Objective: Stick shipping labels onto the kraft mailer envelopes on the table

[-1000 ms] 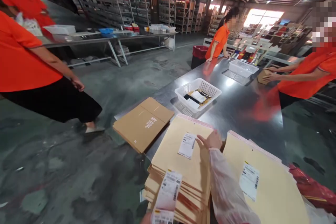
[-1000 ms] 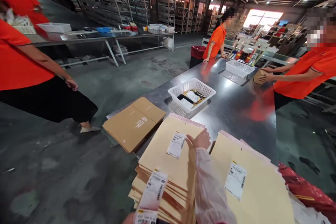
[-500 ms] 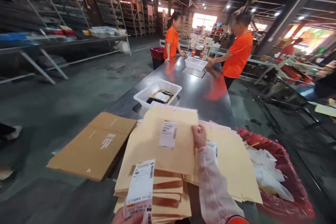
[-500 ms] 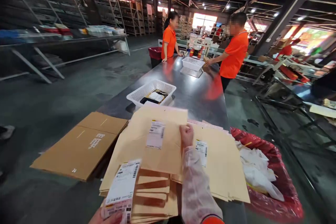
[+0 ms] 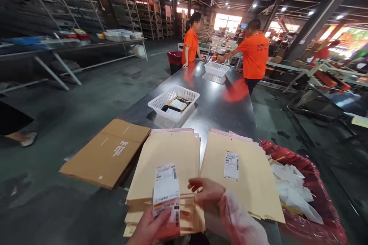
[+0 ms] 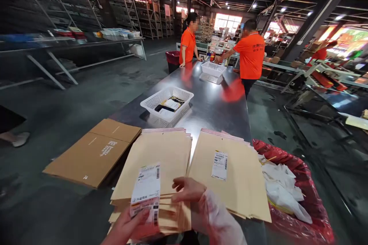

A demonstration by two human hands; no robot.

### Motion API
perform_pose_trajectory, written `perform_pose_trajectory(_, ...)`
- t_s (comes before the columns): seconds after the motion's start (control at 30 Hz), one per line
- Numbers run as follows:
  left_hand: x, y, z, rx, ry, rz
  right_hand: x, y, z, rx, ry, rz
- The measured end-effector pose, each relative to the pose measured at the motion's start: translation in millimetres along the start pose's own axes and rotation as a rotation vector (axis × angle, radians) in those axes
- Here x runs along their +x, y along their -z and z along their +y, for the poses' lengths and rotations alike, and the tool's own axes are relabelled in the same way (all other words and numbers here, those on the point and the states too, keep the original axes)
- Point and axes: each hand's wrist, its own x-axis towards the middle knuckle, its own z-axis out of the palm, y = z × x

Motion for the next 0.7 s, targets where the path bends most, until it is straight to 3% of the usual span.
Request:
perform_pose_trajectory(0.03, 0.5, -2.6, 3.8, 0.044, -0.021, -0.051, -1.6, -24.9, -3.4, 0.124, 0.040, -0.125)
perform_pose_trajectory(0.1, 2.0, -5.3, 13.2, 0.114, -0.055, -0.146, -6.5, -61.2, -7.5, 0.389, 0.070, -0.175)
perform_pose_trajectory(0.13, 3.7, -5.4, 18.1, 0.114, -0.077, -0.152, -8.9, -72.4, -8.2, 0.494, 0.055, -0.154)
perform_pose_trajectory(0.2, 9.5, -3.3, 26.3, 0.019, -0.117, -0.044, -11.1, -83.8, -8.9, 0.540, -0.005, -0.127)
perform_pose_trajectory(0.27, 17.7, 0.4, 30.4, -0.104, -0.134, 0.146, -8.2, -85.4, -12.0, 0.458, -0.009, -0.222)
perform_pose_trajectory(0.33, 25.3, 3.1, 29.8, -0.156, -0.121, 0.250, 0.1, -82.6, -20.7, 0.385, 0.028, -0.250)
perform_pose_trajectory(0.43, 32.1, 1.0, 21.4, -0.162, -0.126, 0.236, 15.7, -77.6, -40.9, 0.226, 0.081, -0.131)
perform_pose_trajectory(0.53, 36.3, -7.1, 8.4, -0.203, -0.135, 0.290, 23.3, -77.8, -54.5, 0.033, 0.117, -0.133)
perform_pose_trajectory(0.7, 45.6, -15.4, -6.6, -0.248, -0.109, 0.440, 29.3, -83.5, -46.3, -0.041, 0.105, -0.096)
